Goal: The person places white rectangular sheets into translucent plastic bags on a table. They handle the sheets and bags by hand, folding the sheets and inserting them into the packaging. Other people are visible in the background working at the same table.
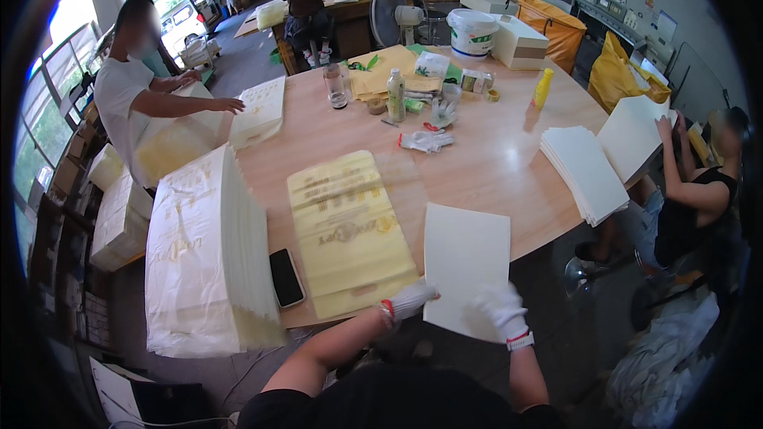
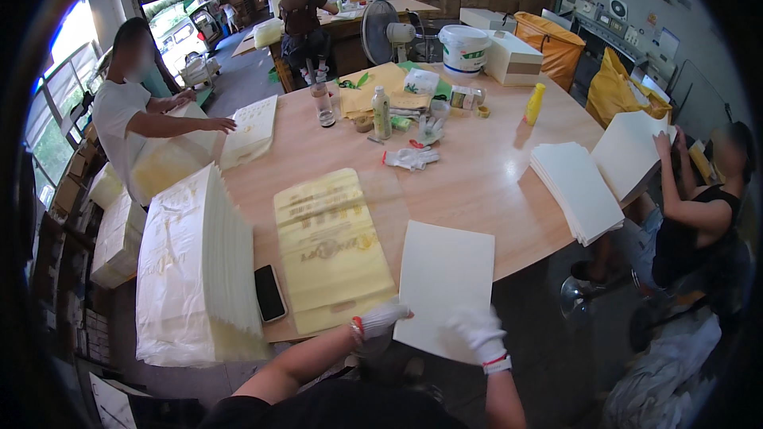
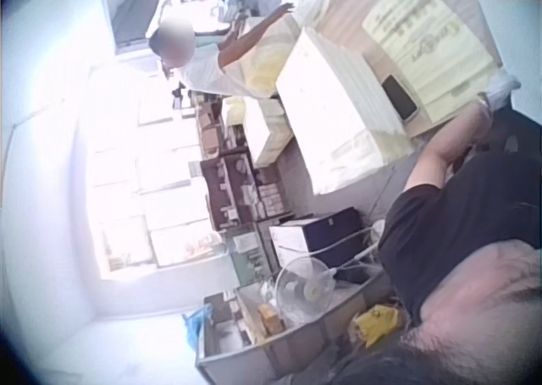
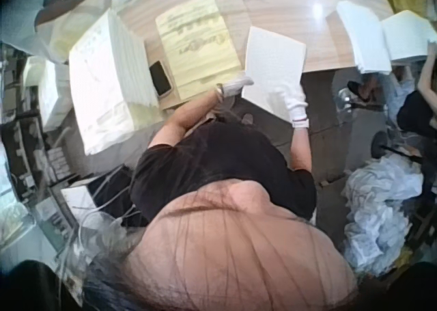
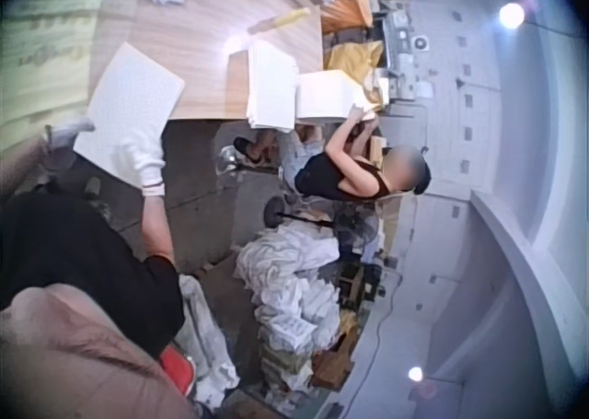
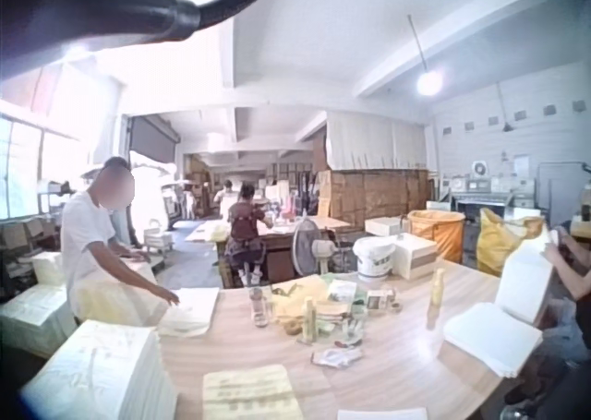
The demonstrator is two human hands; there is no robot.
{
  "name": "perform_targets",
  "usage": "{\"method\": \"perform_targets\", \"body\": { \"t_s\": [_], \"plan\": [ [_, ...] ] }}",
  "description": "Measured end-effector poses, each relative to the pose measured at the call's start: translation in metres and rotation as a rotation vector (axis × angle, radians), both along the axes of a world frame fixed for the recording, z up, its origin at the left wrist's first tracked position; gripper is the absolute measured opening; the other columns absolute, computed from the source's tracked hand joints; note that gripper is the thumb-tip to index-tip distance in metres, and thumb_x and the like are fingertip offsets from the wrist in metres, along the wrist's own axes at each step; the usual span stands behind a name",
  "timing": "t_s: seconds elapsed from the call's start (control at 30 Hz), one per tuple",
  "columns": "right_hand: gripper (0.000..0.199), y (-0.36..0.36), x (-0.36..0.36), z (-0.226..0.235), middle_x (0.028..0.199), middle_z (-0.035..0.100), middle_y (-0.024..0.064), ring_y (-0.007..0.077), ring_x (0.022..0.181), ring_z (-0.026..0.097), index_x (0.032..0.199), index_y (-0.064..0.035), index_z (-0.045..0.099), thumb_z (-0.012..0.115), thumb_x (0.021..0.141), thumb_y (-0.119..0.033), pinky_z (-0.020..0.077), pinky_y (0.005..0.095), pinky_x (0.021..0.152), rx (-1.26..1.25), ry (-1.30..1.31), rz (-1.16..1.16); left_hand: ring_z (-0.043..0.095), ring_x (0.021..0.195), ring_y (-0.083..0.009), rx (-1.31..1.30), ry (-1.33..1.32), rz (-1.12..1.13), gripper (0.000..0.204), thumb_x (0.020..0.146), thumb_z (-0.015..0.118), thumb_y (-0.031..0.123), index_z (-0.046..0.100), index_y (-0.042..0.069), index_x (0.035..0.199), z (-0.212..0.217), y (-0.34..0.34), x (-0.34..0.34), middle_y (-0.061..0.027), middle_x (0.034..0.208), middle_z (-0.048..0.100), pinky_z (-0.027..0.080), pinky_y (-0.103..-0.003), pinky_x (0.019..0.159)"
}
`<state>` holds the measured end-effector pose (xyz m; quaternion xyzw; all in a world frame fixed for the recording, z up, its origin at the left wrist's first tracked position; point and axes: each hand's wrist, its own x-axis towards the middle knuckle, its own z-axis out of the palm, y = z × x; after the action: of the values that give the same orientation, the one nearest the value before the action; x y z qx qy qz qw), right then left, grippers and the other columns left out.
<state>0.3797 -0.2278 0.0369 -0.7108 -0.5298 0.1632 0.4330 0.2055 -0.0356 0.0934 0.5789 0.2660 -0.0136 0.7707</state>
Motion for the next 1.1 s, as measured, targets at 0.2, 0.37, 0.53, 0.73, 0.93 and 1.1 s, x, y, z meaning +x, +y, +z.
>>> {"method": "perform_targets", "body": {
  "t_s": [0.2,0.37,0.53,0.73,0.93,1.1],
  "plan": [
    [0.044,0.007,-0.064,-0.036,0.102,0.059,0.0149,0.0204,0.094,0.058,0.117,0.0,0.049,0.057,0.085,-0.029,0.047,0.0343,0.081,0.167,1.493,-0.364,0.043,0.116,-0.0348,1.059,0.328,-0.42,0.065,0.076,0.057,0.027,0.033,-0.01,0.123,-0.009,-0.048,-0.018,-0.0288,0.128,0.036,0.039,-0.038,0.092],
    [0.042,0.034,-0.102,-0.035,0.091,0.062,0.0185,0.0256,0.08,0.06,0.103,0.0048,0.053,0.066,0.079,-0.028,0.047,0.0349,0.073,-0.065,0.434,-0.586,0.033,0.117,-0.042,0.888,0.223,-0.36,0.054,0.069,0.063,0.03,0.046,-0.002,0.109,-0.005,-0.044,-0.033,-0.0235,0.121,0.04,0.029,-0.046,0.097],
    [0.033,0.023,-0.095,-0.016,0.082,0.063,0.0148,0.0201,0.072,0.06,0.091,0.0048,0.056,0.066,0.079,-0.025,0.0473,0.0326,0.065,0.033,0.443,-0.569,0.048,0.085,-0.034,1.468,0.102,0.138,0.029,0.072,0.062,0.034,0.057,0.006,0.079,-0.077,0.04,-0.041,-0.0122,0.088,0.056,0.039,-0.041,0.074],
    [0.042,0.026,-0.113,0.015,0.109,0.056,0.0076,0.0176,0.094,0.055,0.117,-0.0013,0.048,0.061,0.083,-0.022,0.045,0.0301,0.081,0.299,1.086,-0.246,0.054,0.076,-0.0355,0.968,0.151,0.005,0.033,0.082,0.054,0.035,0.062,0.005,0.071,-0.051,0.072,-0.046,-0.0183,0.074,0.06,0.042,-0.042,0.07],
    [0.058,0.119,-0.136,-0.031,0.117,0.052,0.0026,0.0154,0.105,0.051,0.128,-0.0077,0.041,0.062,0.082,-0.036,0.0451,0.0328,0.086,0.308,1.343,-0.051,0.06,0.077,-0.0336,0.815,-0.033,0.036,0.029,0.085,0.05,0.03,0.06,0.004,0.094,-0.09,0.08,-0.056,-0.0178,0.089,0.063,0.047,-0.041,0.07],
    [0.04,0.12,-0.114,0.01,0.101,0.059,0.0036,0.014,0.088,0.057,0.116,-0.0044,0.05,0.066,0.081,-0.017,0.0474,0.0287,0.079,0.202,1.194,-0.173,0.053,0.058,-0.0175,-0.507,-0.415,0.843,0.024,0.087,0.05,0.02,0.054,0.003,0.103,-0.112,0.162,-0.086,-0.0107,0.094,0.062,0.051,-0.034,0.065]
  ]
}}
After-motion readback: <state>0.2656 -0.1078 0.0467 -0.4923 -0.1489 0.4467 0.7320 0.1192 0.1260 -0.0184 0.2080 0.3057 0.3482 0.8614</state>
